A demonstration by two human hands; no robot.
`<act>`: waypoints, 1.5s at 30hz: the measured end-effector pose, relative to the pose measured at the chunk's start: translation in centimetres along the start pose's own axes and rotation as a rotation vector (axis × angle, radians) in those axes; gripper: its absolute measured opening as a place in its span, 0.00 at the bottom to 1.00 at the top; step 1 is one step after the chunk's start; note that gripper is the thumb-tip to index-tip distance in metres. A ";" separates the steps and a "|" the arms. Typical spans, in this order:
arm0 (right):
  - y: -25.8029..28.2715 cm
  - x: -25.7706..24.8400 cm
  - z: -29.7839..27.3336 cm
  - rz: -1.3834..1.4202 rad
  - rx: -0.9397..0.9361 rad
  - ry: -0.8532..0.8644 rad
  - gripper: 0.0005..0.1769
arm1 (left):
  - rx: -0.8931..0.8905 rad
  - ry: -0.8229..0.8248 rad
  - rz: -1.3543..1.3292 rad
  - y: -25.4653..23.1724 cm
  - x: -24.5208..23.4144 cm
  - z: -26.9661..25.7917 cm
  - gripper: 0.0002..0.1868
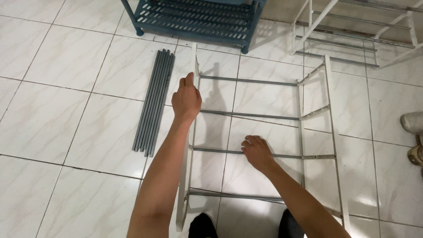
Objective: The person assembles a white plastic shoe rack by inserting metal rods into the side frames. They place rods one by one into the slots, then connect the two side frames together to form the complete rack.
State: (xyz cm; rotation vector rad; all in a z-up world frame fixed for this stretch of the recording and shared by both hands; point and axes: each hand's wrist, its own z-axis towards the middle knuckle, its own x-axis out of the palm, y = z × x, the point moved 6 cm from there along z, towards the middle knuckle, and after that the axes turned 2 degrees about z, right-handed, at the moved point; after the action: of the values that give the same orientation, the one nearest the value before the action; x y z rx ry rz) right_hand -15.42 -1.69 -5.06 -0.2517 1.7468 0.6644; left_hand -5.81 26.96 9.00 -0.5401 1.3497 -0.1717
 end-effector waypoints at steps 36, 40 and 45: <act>2.5 -6.2 5.0 -0.020 0.091 -0.150 0.11 | 0.322 0.517 0.451 -8.0 8.6 -9.5 0.18; 2.9 -9.3 5.2 0.002 0.104 -0.111 0.12 | 0.347 0.501 0.392 -8.7 8.1 -10.1 0.15; 3.4 -13.4 5.5 0.000 0.132 0.012 0.06 | 0.357 0.392 0.273 -9.6 6.0 -8.3 0.11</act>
State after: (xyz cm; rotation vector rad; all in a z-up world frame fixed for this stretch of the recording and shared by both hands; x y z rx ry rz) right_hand -8.79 1.78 7.83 -0.1647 1.7944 0.5455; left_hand -10.56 13.89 7.17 -0.0150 1.7107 -0.2976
